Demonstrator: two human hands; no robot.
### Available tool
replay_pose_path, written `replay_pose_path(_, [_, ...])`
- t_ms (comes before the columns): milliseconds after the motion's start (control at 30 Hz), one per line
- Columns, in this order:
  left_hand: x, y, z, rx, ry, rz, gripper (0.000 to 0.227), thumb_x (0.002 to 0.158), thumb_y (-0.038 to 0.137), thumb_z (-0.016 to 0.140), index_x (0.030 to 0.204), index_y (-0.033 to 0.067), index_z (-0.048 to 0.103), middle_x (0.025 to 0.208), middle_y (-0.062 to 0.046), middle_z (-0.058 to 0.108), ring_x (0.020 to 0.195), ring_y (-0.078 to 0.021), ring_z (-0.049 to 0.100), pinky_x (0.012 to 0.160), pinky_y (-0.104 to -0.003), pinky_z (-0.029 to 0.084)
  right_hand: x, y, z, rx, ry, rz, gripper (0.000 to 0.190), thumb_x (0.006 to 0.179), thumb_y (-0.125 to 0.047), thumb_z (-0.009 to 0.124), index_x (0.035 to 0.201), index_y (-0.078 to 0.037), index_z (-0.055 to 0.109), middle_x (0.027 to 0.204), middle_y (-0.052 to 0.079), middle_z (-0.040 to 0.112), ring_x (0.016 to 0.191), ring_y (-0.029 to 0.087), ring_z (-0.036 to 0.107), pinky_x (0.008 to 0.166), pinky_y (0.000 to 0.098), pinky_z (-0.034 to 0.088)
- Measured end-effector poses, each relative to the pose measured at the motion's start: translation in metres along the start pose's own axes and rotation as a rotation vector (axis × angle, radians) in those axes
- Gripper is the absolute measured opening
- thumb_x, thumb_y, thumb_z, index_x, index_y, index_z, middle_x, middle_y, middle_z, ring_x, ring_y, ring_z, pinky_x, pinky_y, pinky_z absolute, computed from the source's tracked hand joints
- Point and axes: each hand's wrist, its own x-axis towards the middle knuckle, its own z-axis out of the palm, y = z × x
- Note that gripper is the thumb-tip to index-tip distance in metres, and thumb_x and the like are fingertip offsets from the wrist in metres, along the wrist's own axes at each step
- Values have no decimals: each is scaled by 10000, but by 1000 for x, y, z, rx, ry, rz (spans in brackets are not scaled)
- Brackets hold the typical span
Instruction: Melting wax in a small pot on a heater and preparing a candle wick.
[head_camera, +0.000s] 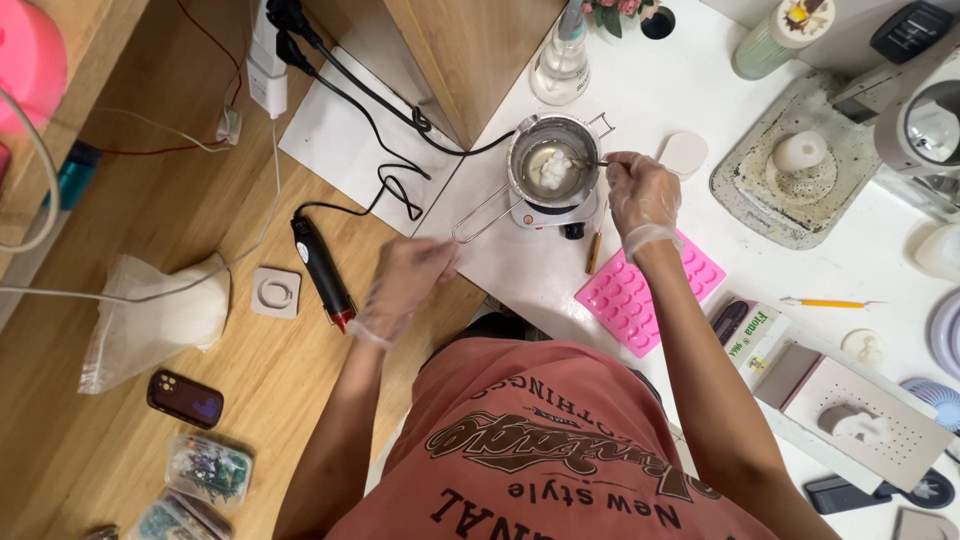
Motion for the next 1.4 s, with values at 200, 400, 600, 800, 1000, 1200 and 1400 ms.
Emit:
replay_pose_path(200, [-25,-48,-20,576,194,127,154,847,141,748,849,-11,774,843,-87,746,697,-152,672,644,-281,531,31,48,27,-11,-24,-98,137,960,-37,642,987,20,763,816,84,758,715,99,699,667,248,543])
replay_pose_path(400, [-13,-53,-8,365,142,16,223,872,238,750,905,18,743,876,-104,725,703,-163,673,620,-334,589,31,50,20,337,-67,75,141,974,-33,636,1040,40,737,827,96,745,688,128,661,607,255,529])
replay_pose_path(600, [2,-31,0,447,151,148,224,924,237,765,990,23,778,902,-117,778,740,-170,697,710,-330,569,19,40,17,190,33,-6,148,972,-41,619,1017,24,744,823,77,748,723,99,701,637,254,546])
replay_pose_path(800, [51,-46,17,536,123,208,541,819,226,795,1304,56,626,1327,-128,665,1068,-231,664,894,-356,552,20,52,31,161,52,-33,152,974,-58,628,1016,13,756,817,88,753,715,100,690,643,266,539])
replay_pose_path(1000, [72,-49,31,699,57,369,628,887,302,781,1399,18,554,1236,-174,661,1154,-325,629,989,-433,474,17,37,29,78,76,146,172,987,-49,587,1007,10,747,816,95,749,682,119,661,608,279,513])
replay_pose_path(1200, [71,-36,41,542,80,334,572,848,228,747,1390,109,606,1088,-127,704,998,-268,686,899,-401,518,17,37,26,182,-28,-7,152,1009,-35,606,1055,17,742,888,105,755,741,111,669,650,257,535])
replay_pose_path(1400, [71,-40,42,549,99,363,474,875,187,746,1336,102,676,989,-136,661,902,-270,661,842,-397,525,-3,1,1,-85,-54,-329,161,1000,-11,637,1083,-21,775,914,105,761,751,160,691,681,321,558])
